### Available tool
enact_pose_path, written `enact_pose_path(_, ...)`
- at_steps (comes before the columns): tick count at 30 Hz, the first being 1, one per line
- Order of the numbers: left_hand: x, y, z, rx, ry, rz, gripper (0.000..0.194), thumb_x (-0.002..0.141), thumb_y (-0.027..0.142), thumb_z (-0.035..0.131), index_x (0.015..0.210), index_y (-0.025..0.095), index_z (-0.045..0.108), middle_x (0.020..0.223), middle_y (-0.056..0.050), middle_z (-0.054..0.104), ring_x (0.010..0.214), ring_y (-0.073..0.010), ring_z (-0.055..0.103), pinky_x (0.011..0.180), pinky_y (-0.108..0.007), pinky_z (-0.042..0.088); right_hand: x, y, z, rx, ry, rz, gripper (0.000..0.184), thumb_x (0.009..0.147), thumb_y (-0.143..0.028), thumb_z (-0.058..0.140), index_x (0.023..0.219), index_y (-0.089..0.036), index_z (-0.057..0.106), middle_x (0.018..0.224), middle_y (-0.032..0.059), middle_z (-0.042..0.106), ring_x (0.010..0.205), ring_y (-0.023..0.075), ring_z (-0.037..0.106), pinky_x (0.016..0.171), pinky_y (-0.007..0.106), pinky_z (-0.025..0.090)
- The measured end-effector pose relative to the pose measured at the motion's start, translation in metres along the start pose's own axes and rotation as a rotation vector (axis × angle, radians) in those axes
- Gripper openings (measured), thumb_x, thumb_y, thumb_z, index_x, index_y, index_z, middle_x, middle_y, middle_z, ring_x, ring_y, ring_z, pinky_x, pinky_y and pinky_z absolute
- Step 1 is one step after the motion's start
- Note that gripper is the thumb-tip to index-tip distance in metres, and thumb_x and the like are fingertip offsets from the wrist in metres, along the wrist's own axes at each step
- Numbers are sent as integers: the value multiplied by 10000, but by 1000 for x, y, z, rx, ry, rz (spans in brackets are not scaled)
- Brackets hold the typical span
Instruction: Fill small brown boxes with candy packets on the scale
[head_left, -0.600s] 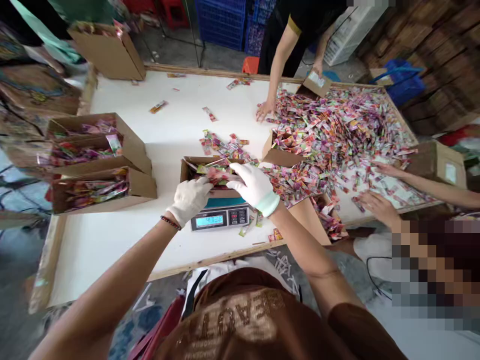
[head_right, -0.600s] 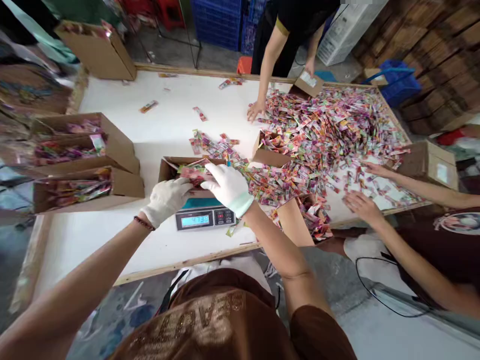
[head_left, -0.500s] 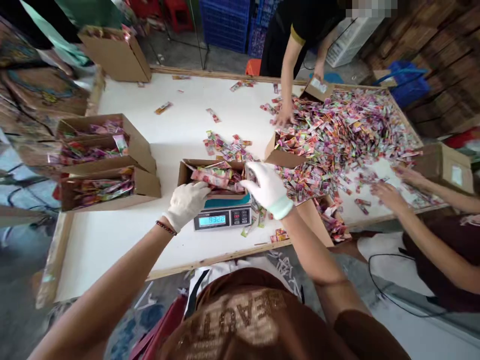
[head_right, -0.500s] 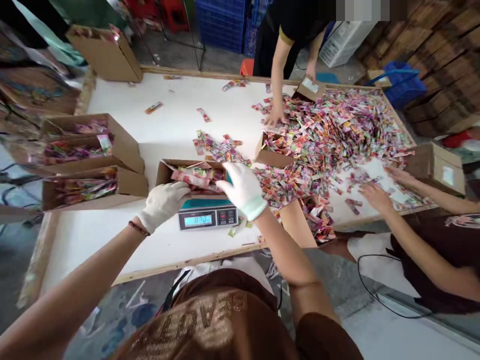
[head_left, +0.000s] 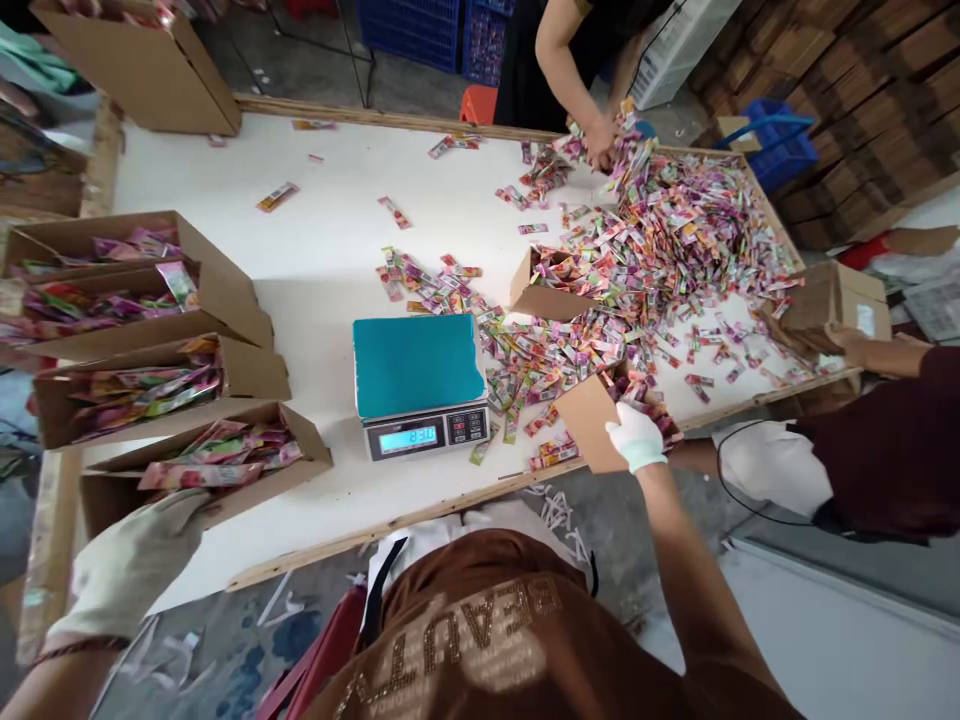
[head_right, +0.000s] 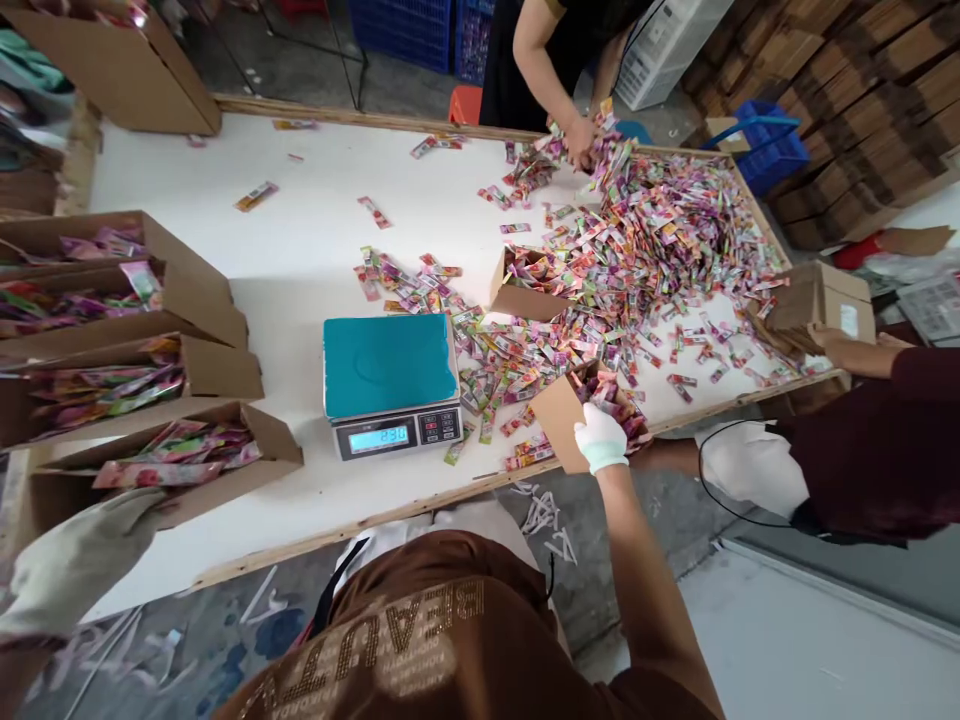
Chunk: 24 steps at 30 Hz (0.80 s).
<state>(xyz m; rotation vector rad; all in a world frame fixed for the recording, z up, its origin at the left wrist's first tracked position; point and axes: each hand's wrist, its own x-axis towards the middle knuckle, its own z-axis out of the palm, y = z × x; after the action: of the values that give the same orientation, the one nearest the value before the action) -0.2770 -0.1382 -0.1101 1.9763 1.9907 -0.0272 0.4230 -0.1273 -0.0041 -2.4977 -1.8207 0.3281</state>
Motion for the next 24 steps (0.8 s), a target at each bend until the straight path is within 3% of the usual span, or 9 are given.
enact_pose_path(2,23,-8,5,77,2,-127,377,794,463,431,915,304,750,938,-35,790,900,-313,692,863,-503,575,1,-16,-16,-21,-11,-35,339,843,-96,699,698,-266,445,546,-23,488,497,137,395,581,337,269)
enact_pose_path(4,52,-17,6,150,-35,-205,388,834,449,422,969,272,740,1041,-47,791,837,-262,660,822,-424,569,4,-44,-31,-25,-11,-121,238,872,-146,709,768,-252,524,668,34,615,594,176,510,599,336,301)
enact_pose_path(8,105,-26,-5,268,-127,-262,415,835,369,438,1039,174,742,1050,-117,760,729,-197,560,807,-360,534,20,-134,-36,69,-21,-477,71,947,-258,713,933,-205,667,916,95,718,859,225,653,725,327,485)
enact_pose_path(10,121,-21,-15,317,-135,-278,411,838,338,448,1038,129,740,977,-129,742,710,-182,521,817,-367,526,28,-184,-23,111,-33,-585,185,1000,-340,687,1085,-176,694,1053,88,718,953,213,675,826,352,560)
enact_pose_path(13,121,-1,-29,371,-3,-231,437,879,345,445,1074,66,719,979,-157,721,795,-211,544,858,-427,522,35,-247,4,159,-56,-666,362,1030,-427,668,1275,-159,662,1234,87,683,1055,211,686,921,421,602)
enact_pose_path(16,98,26,-31,324,240,-143,536,928,440,444,1191,31,669,1113,-195,711,1039,-317,587,982,-556,477,33,-283,22,222,-76,-722,393,1028,-419,675,1326,-165,648,1302,102,666,1108,228,683,950,444,605)
enact_pose_path(18,73,44,-22,207,336,-101,590,945,514,462,1251,45,647,1248,-215,688,1207,-367,568,1073,-582,432,32,-286,25,270,-82,-739,421,1025,-425,677,1356,-169,636,1335,109,656,1147,244,675,985,473,593)
enact_pose_path(20,44,59,-4,58,357,-72,604,958,545,480,1301,73,637,1393,-228,635,1309,-373,554,1129,-546,423,36,-267,22,322,-76,-735,506,1008,-461,686,1435,-204,596,1408,116,628,1242,279,643,1061,514,559)
enact_pose_path(24,-17,77,49,-207,266,-146,578,958,533,494,1304,94,643,1468,-248,599,1321,-364,601,1110,-486,487,62,-173,33,442,-35,-581,783,992,-577,629,1645,-238,360,1610,163,473,1450,318,508,1216,509,450)
